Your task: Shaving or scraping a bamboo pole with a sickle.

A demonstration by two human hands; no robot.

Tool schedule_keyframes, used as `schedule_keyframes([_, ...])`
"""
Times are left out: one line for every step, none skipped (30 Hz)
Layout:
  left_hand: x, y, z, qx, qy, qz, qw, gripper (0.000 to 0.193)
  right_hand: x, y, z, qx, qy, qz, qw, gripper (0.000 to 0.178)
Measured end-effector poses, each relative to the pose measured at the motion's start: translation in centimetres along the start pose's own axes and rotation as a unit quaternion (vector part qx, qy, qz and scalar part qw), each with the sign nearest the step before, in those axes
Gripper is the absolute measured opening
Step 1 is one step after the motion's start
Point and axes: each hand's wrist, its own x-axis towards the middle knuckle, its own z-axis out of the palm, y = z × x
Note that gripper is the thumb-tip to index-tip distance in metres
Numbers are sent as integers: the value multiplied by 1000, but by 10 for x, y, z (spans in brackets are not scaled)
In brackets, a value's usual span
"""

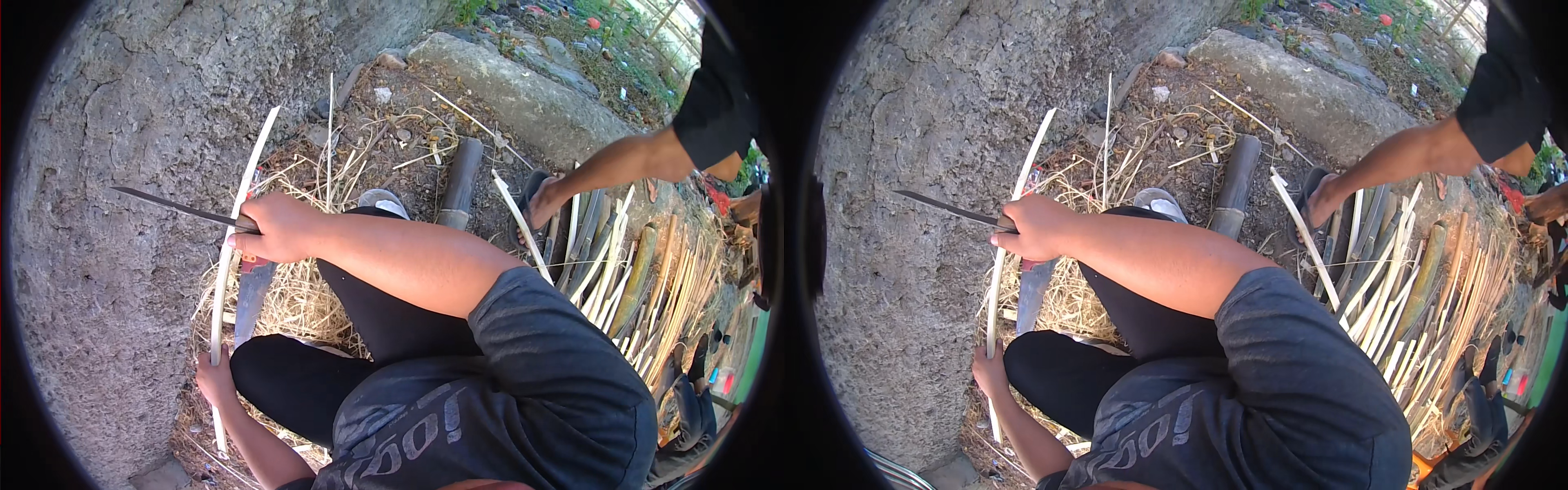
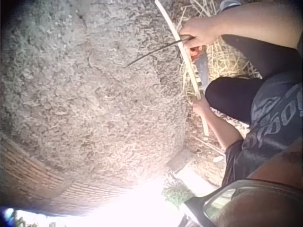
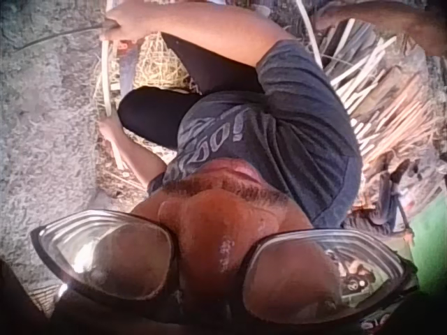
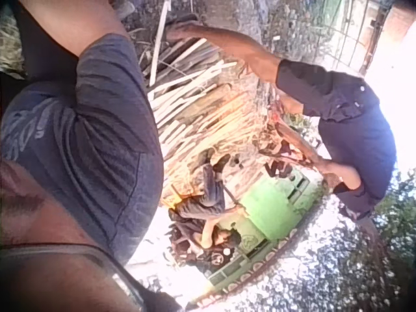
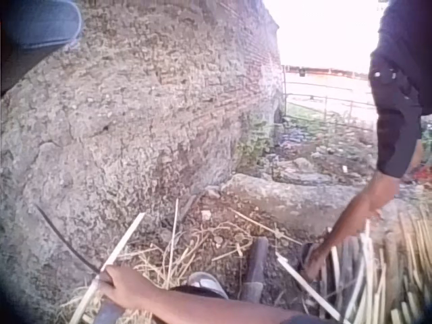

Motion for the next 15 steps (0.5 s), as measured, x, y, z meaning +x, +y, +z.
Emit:
schedule_keyframes([0, 0, 1, -4, 1, 0, 1000, 48, 0, 0, 0, -21, 7, -7, 1000, 38])
schedule_keyframes([0, 0, 0, -1, 3, 7, 1000, 47, 0, 1, 1, -19, 9, -7, 1000, 37])
schedule_keyframes([1, 2, -1, 1, 4, 13, 1000, 47, 1, 2, 1, -22, 9, -8, 1000, 37])
schedule_keyframes([0, 4, -3, 1, -5, 4, 1000, 47, 2, 3, 1, -24, 10, -10, 1000, 37])
schedule_keyframes([1, 4, -2, -3, -4, 4, 1000, 47, 1, 3, 1, -26, 11, -11, 1000, 36])
schedule_keyframes([1, 4, -1, -1, -1, 7, 1000, 47, 0, 0, -1, -20, 4, 0, 1000, 36])
schedule_keyframes([1, 3, 0, 0, 2, 10, 1000, 47, 0, 0, -2, -25, 6, -1, 1000, 36])
schedule_keyframes([2, 1, 3, -6, 3, 12, 1000, 47, 1, 1, -2, -6, 2, 2, 1000, 40])
schedule_keyframes([3, -4, 6, 1, 19, 11, 1000, 47, 2, 1, -1, 13, -1, 4, 1000, 44])
schedule_keyframes([3, -7, 9, 8, 34, 11, 999, 47, 3, 0, 0, -22, -1, -4, 1000, 35])
schedule_keyframes([3, -7, 10, -2, 37, 13, 999, 47, 4, 1, 2, -32, 2, -6, 999, 35])
schedule_keyframes([3, -6, 7, -7, 18, 8, 1000, 46, 4, 4, 3, -34, 7, -7, 999, 36])
schedule_keyframes([3, -5, 6, -12, 0, 3, 1000, 46, 4, 7, 4, -37, 12, -8, 999, 36])
schedule_keyframes([4, -10, 8, -8, 3, 1, 1000, 45, 5, 8, 7, -30, 12, -11, 999, 37])
schedule_keyframes([3, -11, 11, -21, 8, 3, 1000, 45, 3, 4, 4, -36, 11, -4, 999, 38])
